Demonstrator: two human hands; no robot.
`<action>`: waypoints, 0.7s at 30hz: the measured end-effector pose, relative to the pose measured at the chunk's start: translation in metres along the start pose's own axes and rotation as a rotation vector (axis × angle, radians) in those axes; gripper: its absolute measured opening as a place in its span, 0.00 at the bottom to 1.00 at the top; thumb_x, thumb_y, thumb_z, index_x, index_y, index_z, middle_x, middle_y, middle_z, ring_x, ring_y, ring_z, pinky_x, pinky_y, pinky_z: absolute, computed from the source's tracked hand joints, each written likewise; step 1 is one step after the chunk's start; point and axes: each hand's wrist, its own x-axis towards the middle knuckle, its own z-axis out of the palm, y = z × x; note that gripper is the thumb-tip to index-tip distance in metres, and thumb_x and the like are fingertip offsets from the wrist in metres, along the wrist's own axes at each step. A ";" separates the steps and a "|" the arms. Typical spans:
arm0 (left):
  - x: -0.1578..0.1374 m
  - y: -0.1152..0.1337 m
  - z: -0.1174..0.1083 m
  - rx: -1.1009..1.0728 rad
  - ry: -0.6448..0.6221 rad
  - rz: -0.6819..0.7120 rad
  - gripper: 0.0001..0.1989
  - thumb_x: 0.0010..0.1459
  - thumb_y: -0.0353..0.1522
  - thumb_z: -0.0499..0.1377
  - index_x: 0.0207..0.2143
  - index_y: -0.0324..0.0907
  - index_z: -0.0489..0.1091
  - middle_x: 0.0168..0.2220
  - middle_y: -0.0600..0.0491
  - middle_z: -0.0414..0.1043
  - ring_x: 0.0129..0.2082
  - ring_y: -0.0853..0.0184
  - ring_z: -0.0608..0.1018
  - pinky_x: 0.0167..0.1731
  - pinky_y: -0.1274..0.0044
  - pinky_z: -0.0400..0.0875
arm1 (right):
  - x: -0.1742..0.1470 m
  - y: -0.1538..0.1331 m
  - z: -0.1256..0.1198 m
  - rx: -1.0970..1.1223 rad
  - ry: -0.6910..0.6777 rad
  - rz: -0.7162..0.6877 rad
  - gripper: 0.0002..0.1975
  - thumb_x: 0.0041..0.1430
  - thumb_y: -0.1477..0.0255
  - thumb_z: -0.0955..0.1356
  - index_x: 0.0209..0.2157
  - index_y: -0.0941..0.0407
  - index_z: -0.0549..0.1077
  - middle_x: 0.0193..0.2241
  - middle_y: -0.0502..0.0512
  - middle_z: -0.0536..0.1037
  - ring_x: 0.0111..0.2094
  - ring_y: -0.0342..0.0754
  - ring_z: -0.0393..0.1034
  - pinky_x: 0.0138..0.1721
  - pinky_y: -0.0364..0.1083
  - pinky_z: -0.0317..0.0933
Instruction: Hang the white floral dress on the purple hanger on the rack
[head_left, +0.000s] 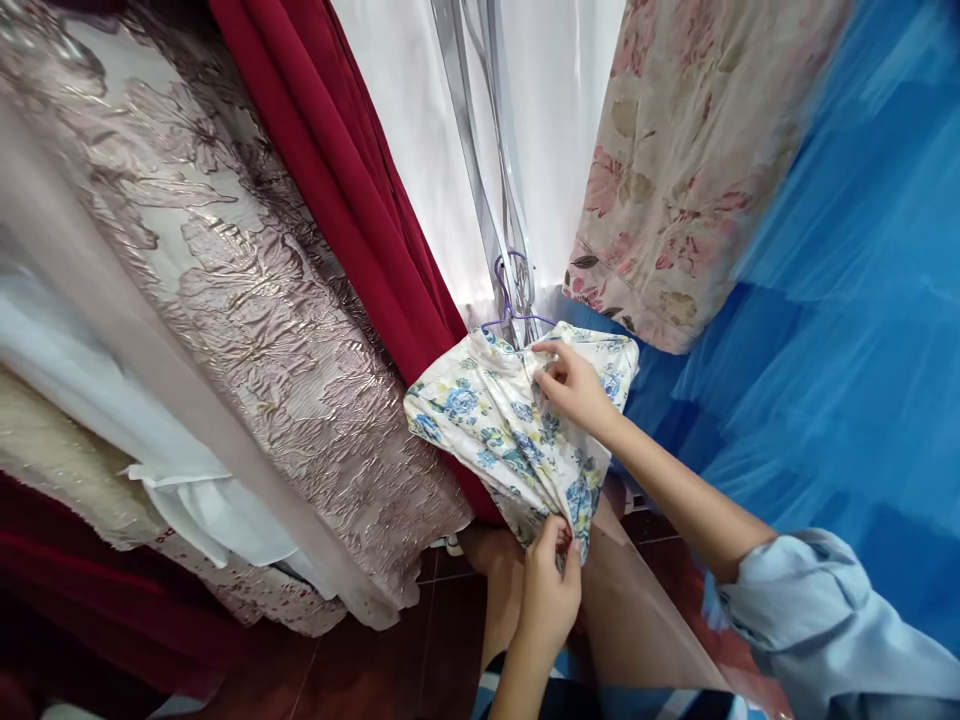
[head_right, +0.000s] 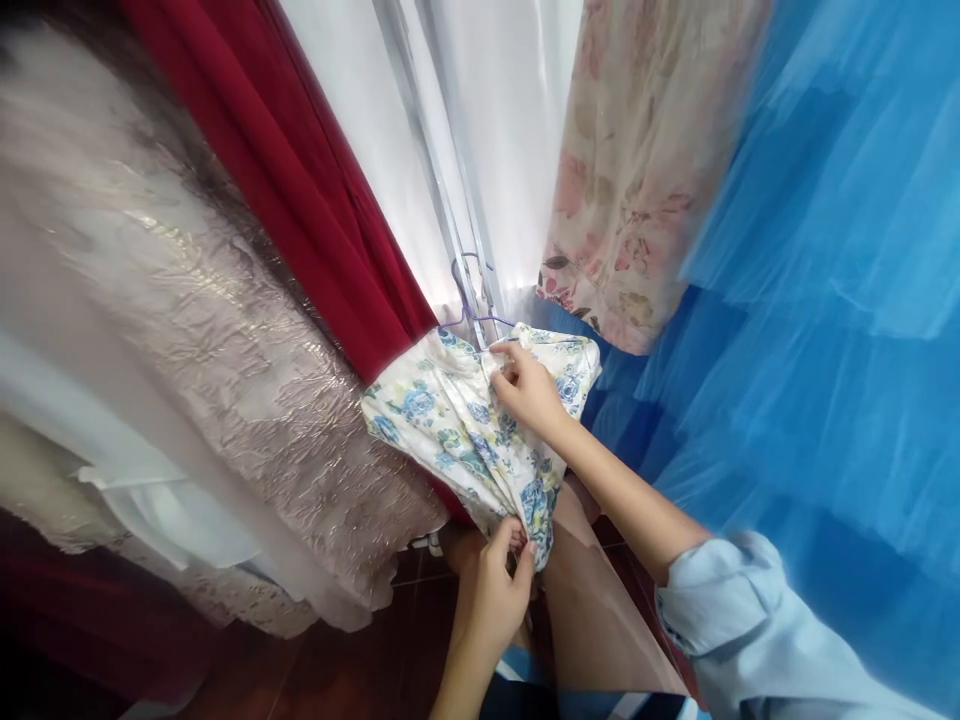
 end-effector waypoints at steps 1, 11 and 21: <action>-0.004 -0.003 0.002 -0.014 0.009 -0.011 0.04 0.62 0.29 0.53 0.35 0.42 0.68 0.31 0.50 0.73 0.33 0.63 0.75 0.36 0.76 0.67 | -0.001 0.003 -0.001 -0.071 -0.039 -0.042 0.21 0.58 0.71 0.66 0.54 0.55 0.69 0.20 0.45 0.71 0.22 0.44 0.65 0.27 0.42 0.55; -0.015 -0.008 0.005 -0.105 -0.010 -0.044 0.04 0.63 0.33 0.53 0.35 0.46 0.68 0.32 0.48 0.73 0.34 0.59 0.76 0.36 0.72 0.69 | 0.024 -0.003 -0.007 -0.581 -0.168 -0.155 0.08 0.60 0.72 0.65 0.40 0.56 0.74 0.21 0.49 0.75 0.24 0.46 0.66 0.27 0.43 0.46; 0.051 0.025 -0.051 0.064 0.182 0.340 0.10 0.64 0.32 0.55 0.47 0.42 0.69 0.45 0.45 0.71 0.40 0.63 0.76 0.41 0.71 0.72 | 0.017 -0.023 -0.031 -0.606 -0.237 -0.336 0.10 0.67 0.70 0.60 0.46 0.58 0.67 0.25 0.52 0.77 0.24 0.48 0.66 0.30 0.44 0.49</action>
